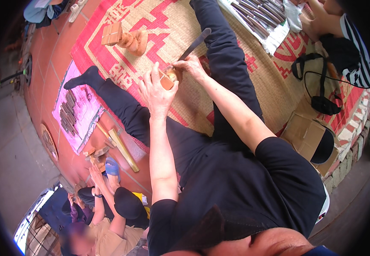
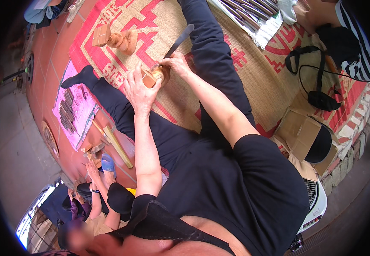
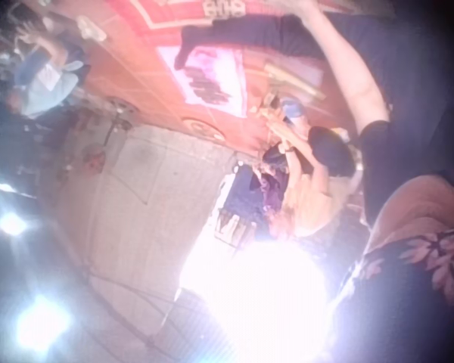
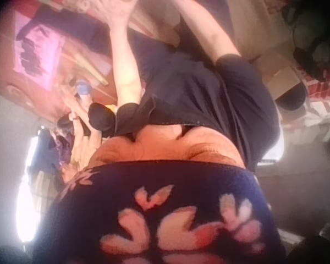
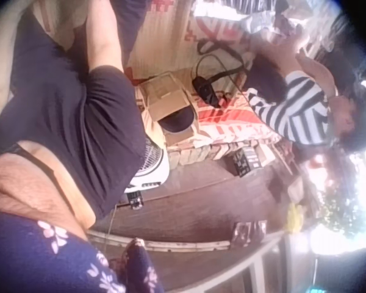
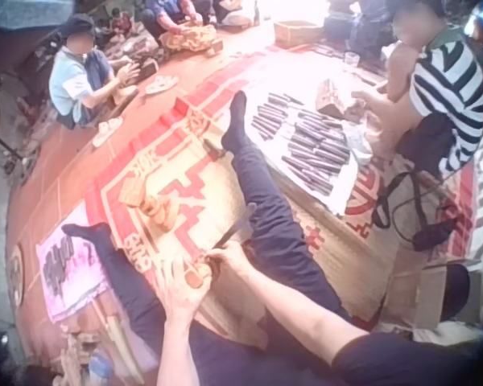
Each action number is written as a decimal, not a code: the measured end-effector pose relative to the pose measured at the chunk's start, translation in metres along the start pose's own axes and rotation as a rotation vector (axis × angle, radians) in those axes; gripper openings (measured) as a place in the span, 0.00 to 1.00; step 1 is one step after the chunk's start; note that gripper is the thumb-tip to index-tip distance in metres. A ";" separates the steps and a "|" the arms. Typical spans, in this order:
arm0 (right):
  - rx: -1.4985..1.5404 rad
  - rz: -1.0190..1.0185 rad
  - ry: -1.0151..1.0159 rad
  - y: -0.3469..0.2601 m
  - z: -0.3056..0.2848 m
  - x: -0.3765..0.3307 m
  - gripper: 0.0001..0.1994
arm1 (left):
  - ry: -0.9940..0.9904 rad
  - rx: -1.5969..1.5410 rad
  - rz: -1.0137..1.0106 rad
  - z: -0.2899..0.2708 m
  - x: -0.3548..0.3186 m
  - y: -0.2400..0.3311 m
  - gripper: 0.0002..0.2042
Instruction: The person sits on a mat and carves a small wooden block using a knife, rotating the piece to shape different sides. Other people nearby also work on similar wooden pieces.
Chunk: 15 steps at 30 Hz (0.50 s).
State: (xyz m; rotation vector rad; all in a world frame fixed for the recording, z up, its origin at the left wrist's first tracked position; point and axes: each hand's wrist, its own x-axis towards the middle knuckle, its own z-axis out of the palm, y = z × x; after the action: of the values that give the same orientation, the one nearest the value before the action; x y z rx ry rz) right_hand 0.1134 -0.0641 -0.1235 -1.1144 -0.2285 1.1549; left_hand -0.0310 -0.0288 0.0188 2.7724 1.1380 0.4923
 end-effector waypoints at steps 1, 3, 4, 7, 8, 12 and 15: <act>0.029 -0.009 0.055 -0.001 0.000 0.001 0.09 | 0.003 -0.003 0.004 0.000 0.000 0.000 0.40; 0.058 -0.013 0.126 -0.001 0.000 0.002 0.09 | 0.002 0.011 0.009 -0.002 0.001 0.000 0.40; 0.024 -0.016 0.089 -0.002 0.001 0.004 0.09 | -0.002 0.026 0.009 -0.004 0.001 0.002 0.40; -0.034 -0.034 -0.023 -0.001 0.001 0.000 0.10 | -0.005 0.030 -0.002 -0.001 -0.002 0.002 0.40; -0.054 -0.044 -0.022 0.000 0.002 0.001 0.10 | 0.000 0.027 -0.003 -0.001 0.000 0.001 0.40; -0.029 -0.005 0.075 0.002 -0.002 0.006 0.09 | 0.003 0.019 0.005 -0.001 0.001 0.000 0.40; 0.012 0.040 0.065 -0.003 0.001 0.004 0.08 | 0.008 0.025 0.006 -0.001 -0.001 0.000 0.40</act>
State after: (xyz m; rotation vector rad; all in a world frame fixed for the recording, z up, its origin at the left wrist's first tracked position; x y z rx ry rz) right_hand 0.1166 -0.0601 -0.1218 -1.1479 -0.1495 1.1523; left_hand -0.0319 -0.0299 0.0199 2.7984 1.1464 0.4936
